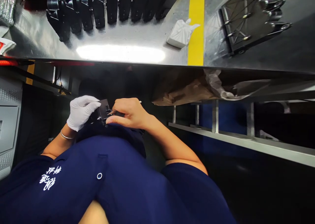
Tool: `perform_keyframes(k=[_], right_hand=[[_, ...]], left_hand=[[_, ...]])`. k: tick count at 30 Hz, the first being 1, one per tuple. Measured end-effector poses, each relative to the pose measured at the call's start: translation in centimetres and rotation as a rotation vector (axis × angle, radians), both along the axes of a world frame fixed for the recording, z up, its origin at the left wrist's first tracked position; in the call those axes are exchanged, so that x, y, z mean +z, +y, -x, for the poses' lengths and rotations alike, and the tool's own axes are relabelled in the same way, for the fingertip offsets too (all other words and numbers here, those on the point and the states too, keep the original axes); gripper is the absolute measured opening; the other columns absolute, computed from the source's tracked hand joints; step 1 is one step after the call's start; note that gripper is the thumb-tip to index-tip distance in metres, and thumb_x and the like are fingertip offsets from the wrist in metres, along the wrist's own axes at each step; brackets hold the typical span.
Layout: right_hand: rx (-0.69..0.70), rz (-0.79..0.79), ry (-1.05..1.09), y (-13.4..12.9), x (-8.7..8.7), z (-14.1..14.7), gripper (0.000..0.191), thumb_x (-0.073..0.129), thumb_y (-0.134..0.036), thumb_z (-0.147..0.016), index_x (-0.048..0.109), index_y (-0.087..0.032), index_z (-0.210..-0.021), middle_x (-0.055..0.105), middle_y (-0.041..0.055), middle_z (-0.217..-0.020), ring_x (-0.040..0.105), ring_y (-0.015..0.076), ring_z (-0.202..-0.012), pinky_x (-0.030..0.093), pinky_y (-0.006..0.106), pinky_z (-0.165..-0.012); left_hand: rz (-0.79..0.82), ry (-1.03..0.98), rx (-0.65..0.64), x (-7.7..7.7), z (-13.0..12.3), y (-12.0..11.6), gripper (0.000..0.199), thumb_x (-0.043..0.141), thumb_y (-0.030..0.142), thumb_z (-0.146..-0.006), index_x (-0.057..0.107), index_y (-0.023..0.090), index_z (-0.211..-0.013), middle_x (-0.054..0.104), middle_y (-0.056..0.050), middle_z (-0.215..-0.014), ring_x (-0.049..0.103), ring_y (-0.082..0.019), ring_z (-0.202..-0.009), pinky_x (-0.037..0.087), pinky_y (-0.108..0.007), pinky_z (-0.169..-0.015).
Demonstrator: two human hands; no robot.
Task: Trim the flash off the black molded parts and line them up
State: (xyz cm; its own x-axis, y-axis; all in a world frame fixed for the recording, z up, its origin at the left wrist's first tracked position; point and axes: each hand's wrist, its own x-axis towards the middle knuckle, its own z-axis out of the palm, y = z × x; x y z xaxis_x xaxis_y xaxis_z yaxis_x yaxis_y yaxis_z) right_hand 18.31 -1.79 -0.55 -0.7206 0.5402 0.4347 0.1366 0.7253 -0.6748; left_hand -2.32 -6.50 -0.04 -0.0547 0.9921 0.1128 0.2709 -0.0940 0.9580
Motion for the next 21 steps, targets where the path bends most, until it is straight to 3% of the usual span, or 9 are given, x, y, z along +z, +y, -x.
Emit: perform_keyframes(k=[3, 10, 14, 21], right_hand=[[-0.088, -0.075, 0.016, 0.0, -0.2, 0.1, 0.047, 0.053, -0.061, -0.089, 0.055, -0.017, -0.07, 0.048, -0.0017, -0.059, 0.041, 0.0091, -0.054, 0.03, 0.024, -0.052], [-0.143, -0.19, -0.056, 0.0, -0.5, 0.3, 0.053, 0.045, -0.056, -0.095, 0.047, -0.018, -0.059, 0.042, -0.0017, -0.056, 0.037, 0.0095, -0.052, 0.027, 0.026, -0.049], [-0.216, -0.234, 0.001, 0.0, -0.7, 0.4, 0.05, 0.047, -0.061, -0.093, 0.056, -0.017, -0.07, 0.051, 0.0006, -0.061, 0.045, 0.0107, -0.056, 0.032, 0.025, -0.052], [-0.199, -0.27, -0.034, 0.0, -1.1, 0.5, 0.054, 0.041, -0.057, -0.096, 0.048, -0.018, -0.06, 0.044, -0.0007, -0.056, 0.04, 0.0103, -0.052, 0.028, 0.026, -0.05]], left_hand=[[0.036, -0.066, 0.034, -0.2, -0.2, 0.0, 0.023, 0.075, 0.042, -0.077, 0.076, 0.02, -0.071, 0.074, -0.001, -0.071, 0.066, -0.013, -0.063, 0.051, -0.025, -0.063], [0.083, -0.139, 0.118, -0.4, -0.4, 0.1, 0.023, 0.078, 0.042, -0.073, 0.076, 0.019, -0.071, 0.073, -0.001, -0.07, 0.065, -0.013, -0.064, 0.05, -0.024, -0.063], [0.107, -0.15, 0.135, -0.5, -0.5, 0.1, 0.022, 0.077, 0.041, -0.073, 0.076, 0.019, -0.071, 0.073, -0.001, -0.071, 0.065, -0.013, -0.066, 0.05, -0.025, -0.064], [0.137, -0.14, 0.184, -0.5, -0.7, 0.1, 0.025, 0.077, 0.043, -0.072, 0.075, 0.018, -0.069, 0.072, -0.001, -0.069, 0.063, -0.013, -0.064, 0.05, -0.025, -0.064]])
